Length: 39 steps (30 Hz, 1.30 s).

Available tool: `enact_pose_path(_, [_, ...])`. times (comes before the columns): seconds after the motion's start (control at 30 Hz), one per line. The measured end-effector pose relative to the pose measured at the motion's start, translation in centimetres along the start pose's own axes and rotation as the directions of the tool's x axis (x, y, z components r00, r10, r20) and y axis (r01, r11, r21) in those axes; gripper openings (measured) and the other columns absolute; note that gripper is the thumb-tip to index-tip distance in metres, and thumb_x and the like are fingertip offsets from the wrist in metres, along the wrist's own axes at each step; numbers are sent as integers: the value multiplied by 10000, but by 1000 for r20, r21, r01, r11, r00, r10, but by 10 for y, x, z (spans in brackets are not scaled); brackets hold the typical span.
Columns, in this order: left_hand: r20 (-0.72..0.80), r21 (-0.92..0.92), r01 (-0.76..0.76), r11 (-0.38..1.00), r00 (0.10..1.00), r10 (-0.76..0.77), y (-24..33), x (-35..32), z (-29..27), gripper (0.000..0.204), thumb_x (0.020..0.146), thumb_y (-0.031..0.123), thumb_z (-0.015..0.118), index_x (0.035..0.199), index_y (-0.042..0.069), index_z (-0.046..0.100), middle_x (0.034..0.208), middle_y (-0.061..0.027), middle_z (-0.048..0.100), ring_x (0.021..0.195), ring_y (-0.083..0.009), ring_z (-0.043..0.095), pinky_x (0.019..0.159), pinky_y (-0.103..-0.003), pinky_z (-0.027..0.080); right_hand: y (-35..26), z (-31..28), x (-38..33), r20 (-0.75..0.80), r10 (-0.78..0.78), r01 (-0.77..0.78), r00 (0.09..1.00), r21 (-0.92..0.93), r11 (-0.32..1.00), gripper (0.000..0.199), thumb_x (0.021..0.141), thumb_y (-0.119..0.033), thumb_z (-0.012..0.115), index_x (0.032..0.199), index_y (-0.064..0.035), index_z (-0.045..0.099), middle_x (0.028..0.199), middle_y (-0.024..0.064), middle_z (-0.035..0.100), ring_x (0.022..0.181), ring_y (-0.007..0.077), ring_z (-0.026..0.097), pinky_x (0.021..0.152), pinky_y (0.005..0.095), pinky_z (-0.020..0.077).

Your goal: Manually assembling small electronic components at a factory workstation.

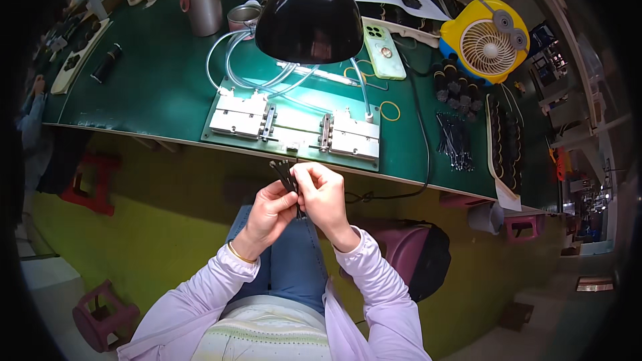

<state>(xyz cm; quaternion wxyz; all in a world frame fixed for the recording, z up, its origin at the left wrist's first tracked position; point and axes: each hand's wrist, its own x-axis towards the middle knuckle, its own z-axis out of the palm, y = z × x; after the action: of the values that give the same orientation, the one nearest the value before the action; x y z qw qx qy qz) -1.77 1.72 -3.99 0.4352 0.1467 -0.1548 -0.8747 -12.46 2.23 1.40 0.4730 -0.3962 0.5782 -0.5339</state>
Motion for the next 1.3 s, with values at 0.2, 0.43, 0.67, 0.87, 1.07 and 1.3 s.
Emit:
enact_pose_path(0.2, [-18,5,-19,1000,1000,19,6,-2,6,170,785,-23,521,945,8,572,823,-71,580,736,-150,546,697,-278,459,-4,4,3,28,-45,45,999,19,999,158,835,-126,516,790,7,587,530,-20,501,398,4,395,349,153,298])
enact_pose_path(0.43, [-29,28,-31,999,999,31,12,-1,5,173,779,-31,527,940,7,575,832,-73,585,736,-151,556,702,-281,473,-6,11,9,-11,-32,33,999,76,997,167,838,-123,510,784,9,596,504,-21,496,377,5,389,334,157,278])
enact_pose_path(0.67, [-19,31,-23,999,1000,23,17,0,3,181,777,-33,530,948,8,574,846,-79,590,741,-151,568,705,-282,480,-4,16,9,-60,-66,72,996,102,992,167,838,-118,505,780,7,600,490,-19,493,371,6,390,330,158,277])
enact_pose_path(0.87, [-10,41,3,999,1000,-2,22,3,4,176,776,-27,536,944,6,574,840,-81,592,739,-151,575,699,-283,485,-3,17,11,-81,-42,54,996,151,987,167,833,-115,508,771,10,600,484,-11,494,364,10,393,326,159,279])
enact_pose_path(1.07, [2,38,29,999,1000,-29,24,4,5,171,774,-35,532,936,3,576,827,-83,593,732,-155,579,690,-284,490,-5,17,12,-77,-24,35,997,153,988,180,827,-123,517,752,18,600,473,-4,492,353,17,399,317,162,281])
enact_pose_path(1.3, [22,37,37,999,999,-38,24,5,5,169,777,-39,525,933,3,574,825,-84,592,732,-159,582,689,-286,491,-6,14,13,-65,-8,18,998,160,987,194,825,-138,524,743,21,599,473,-4,491,347,19,396,312,163,282])
